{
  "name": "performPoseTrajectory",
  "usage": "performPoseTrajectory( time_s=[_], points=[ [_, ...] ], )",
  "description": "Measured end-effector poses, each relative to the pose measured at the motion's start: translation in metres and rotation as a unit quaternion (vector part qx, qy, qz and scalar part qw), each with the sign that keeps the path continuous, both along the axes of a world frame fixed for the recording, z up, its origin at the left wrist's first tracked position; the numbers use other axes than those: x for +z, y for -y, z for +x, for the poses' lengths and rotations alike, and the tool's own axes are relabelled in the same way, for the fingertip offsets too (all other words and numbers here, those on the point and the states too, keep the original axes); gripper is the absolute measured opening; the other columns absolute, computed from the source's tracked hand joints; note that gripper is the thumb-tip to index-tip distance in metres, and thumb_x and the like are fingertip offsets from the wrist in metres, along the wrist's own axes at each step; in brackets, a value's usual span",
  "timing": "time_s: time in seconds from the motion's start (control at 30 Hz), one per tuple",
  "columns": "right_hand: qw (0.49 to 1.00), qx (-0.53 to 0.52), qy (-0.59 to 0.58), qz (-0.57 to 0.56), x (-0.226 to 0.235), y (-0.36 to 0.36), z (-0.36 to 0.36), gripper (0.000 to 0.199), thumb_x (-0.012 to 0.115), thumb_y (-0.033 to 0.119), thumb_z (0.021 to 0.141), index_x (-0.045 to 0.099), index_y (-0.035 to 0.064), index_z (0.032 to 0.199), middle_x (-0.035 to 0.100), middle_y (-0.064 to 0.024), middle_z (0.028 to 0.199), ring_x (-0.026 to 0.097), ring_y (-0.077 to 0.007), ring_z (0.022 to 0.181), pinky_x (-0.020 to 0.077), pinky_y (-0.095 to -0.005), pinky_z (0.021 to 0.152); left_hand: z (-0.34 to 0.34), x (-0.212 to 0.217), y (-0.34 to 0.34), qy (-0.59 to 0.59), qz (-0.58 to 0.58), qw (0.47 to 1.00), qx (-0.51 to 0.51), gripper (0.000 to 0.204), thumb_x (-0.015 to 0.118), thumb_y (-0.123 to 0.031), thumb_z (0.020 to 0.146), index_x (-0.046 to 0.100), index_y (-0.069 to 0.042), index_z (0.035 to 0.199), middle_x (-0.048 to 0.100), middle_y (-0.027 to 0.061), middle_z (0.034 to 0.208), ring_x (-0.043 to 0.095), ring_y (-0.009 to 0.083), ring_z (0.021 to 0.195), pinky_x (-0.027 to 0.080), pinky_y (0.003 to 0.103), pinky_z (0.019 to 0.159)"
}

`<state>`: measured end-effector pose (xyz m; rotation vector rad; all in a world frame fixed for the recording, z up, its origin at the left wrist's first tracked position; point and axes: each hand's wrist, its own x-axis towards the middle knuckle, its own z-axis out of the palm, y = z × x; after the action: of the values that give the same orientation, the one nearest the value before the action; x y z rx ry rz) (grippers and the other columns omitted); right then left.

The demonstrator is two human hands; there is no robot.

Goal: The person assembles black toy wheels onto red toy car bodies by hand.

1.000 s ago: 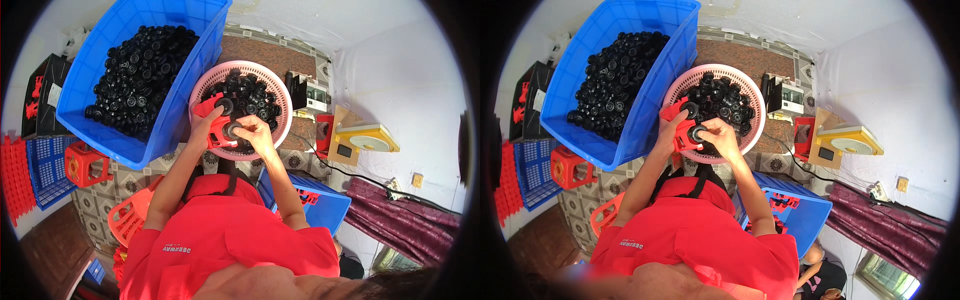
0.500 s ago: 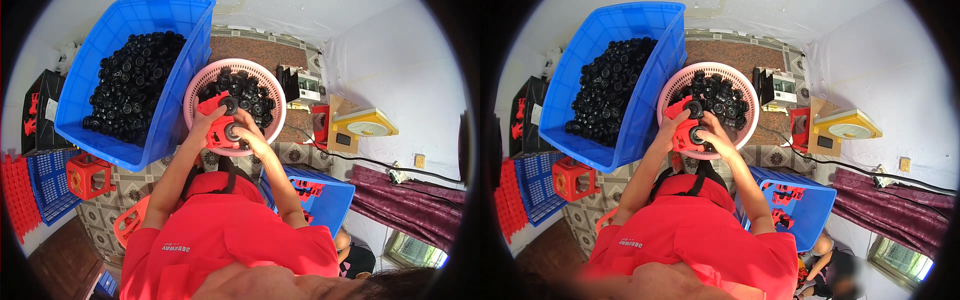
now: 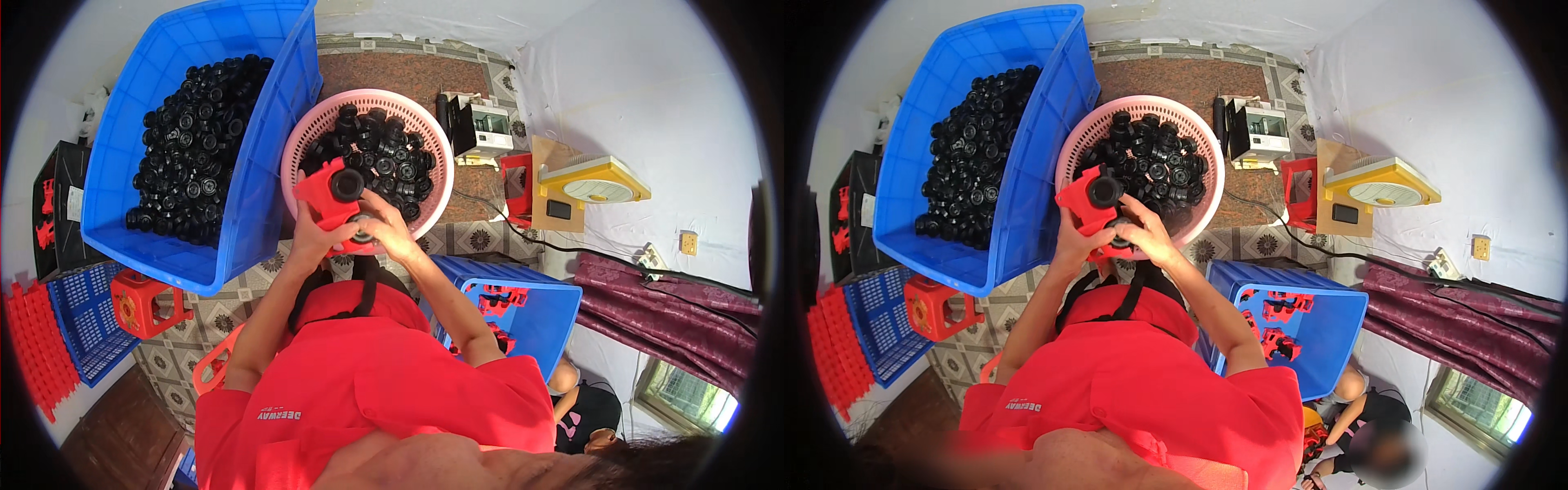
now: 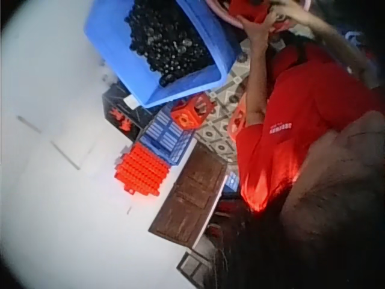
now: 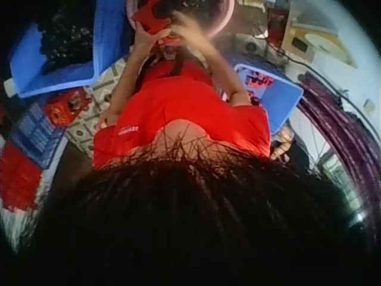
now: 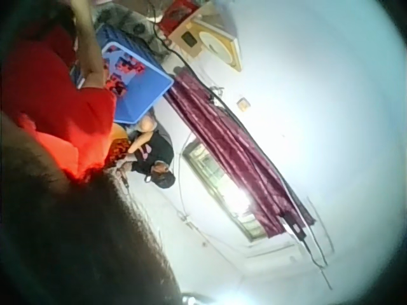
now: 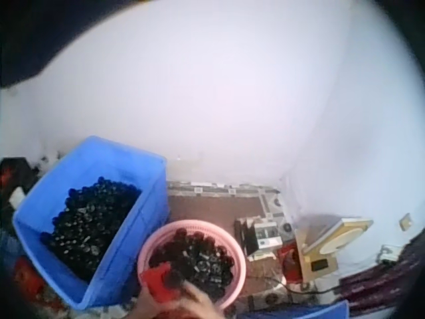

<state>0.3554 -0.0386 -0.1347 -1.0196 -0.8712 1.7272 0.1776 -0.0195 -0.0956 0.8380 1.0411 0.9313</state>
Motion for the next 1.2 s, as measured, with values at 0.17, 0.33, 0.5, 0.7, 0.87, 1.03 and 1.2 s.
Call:
performPoseTrajectory(
  time_s=[0.17, 0.33, 0.5, 0.7, 0.87, 1.03, 1.2],
  points=[
    [0.892, 0.075, 0.306, 0.324, 0.061, -0.008, 0.022, 0.086, 0.079, 0.019, 0.062, 0.045, 0.0041, 0.14, 0.052, -0.0176, 0.133, 0.051, -0.0305, 0.126, 0.0396, -0.0413, 0.103, -0.037, -0.005, -0.002, 0.272, 0.007, 0.962, 0.004, 0.1, 0.068, -0.049, 0.08, 0.009, -0.019, 0.154, 0.037, 0.0183, 0.146, 0.046, 0.0314, 0.129, 0.042, 0.047, 0.106],
    [0.742, 0.239, 0.376, 0.502, 0.082, -0.021, 0.01, 0.078, 0.083, 0.032, 0.06, 0.056, 0.0086, 0.13, 0.054, -0.0158, 0.131, 0.047, -0.0338, 0.127, 0.0267, -0.0462, 0.111, -0.06, -0.043, 0.004, 0.298, -0.055, 0.913, -0.273, 0.096, 0.049, -0.068, 0.086, 0.017, -0.007, 0.153, 0.034, 0.0187, 0.15, 0.042, 0.03, 0.134, 0.034, 0.044, 0.113],
    [0.958, -0.043, 0.251, 0.136, -0.019, -0.113, 0.036, 0.026, 0.056, 0.01, 0.092, 0.064, -0.0018, 0.114, 0.067, -0.0148, 0.103, 0.065, -0.0263, 0.098, 0.0491, -0.0332, 0.088, -0.052, -0.029, 0.008, 0.314, -0.214, 0.903, -0.203, 0.123, 0.093, -0.021, 0.047, 0.025, -0.004, 0.148, 0.042, 0.0118, 0.144, 0.043, 0.0232, 0.133, 0.027, 0.034, 0.116],
    [0.635, -0.038, 0.735, 0.234, -0.151, -0.153, 0.084, 0.028, 0.071, 0.016, 0.08, 0.059, 0.0044, 0.102, 0.053, -0.014, 0.107, 0.058, -0.0346, 0.096, 0.0493, -0.0452, 0.079, -0.02, 0.021, 0.015, 0.407, -0.265, 0.862, -0.148, 0.103, 0.09, -0.031, 0.058, 0.033, -0.01, 0.142, 0.046, 0.0122, 0.14, 0.047, 0.0256, 0.128, 0.032, 0.037, 0.112],
    [0.704, -0.003, 0.661, 0.26, -0.126, -0.118, 0.084, 0.02, 0.07, 0.011, 0.079, 0.058, 0.0056, 0.094, 0.056, -0.0121, 0.091, 0.061, -0.0304, 0.088, 0.05, -0.0408, 0.074, -0.036, -0.005, -0.001, 0.318, -0.135, 0.93, -0.129, 0.084, 0.085, -0.028, 0.066, 0.038, -0.01, 0.134, 0.046, 0.0126, 0.136, 0.051, 0.0261, 0.121, 0.038, 0.038, 0.109],
    [0.93, -0.17, 0.316, 0.082, -0.06, -0.084, 0.072, 0.021, 0.055, 0.004, 0.091, 0.06, 0.0047, 0.112, 0.059, -0.0035, 0.083, 0.058, -0.0122, 0.071, 0.0492, -0.0279, 0.068, -0.034, -0.017, -0.032, 0.203, -0.104, 0.973, -0.015, 0.061, 0.077, -0.003, 0.073, 0.042, -0.01, 0.122, 0.053, 0.0071, 0.117, 0.056, 0.0211, 0.111, 0.048, 0.039, 0.097],
    [0.985, -0.129, -0.109, -0.033, 0.004, -0.06, 0.047, 0.024, 0.054, 0.003, 0.096, 0.056, 0.0022, 0.12, 0.063, -0.0048, 0.102, 0.061, -0.0105, 0.087, 0.0511, -0.0255, 0.08, -0.026, -0.042, -0.034, 0.168, -0.099, 0.981, 0.024, 0.058, 0.08, -0.004, 0.073, 0.043, -0.01, 0.118, 0.054, 0.0057, 0.112, 0.056, 0.0189, 0.105, 0.05, 0.036, 0.091]
  ],
)
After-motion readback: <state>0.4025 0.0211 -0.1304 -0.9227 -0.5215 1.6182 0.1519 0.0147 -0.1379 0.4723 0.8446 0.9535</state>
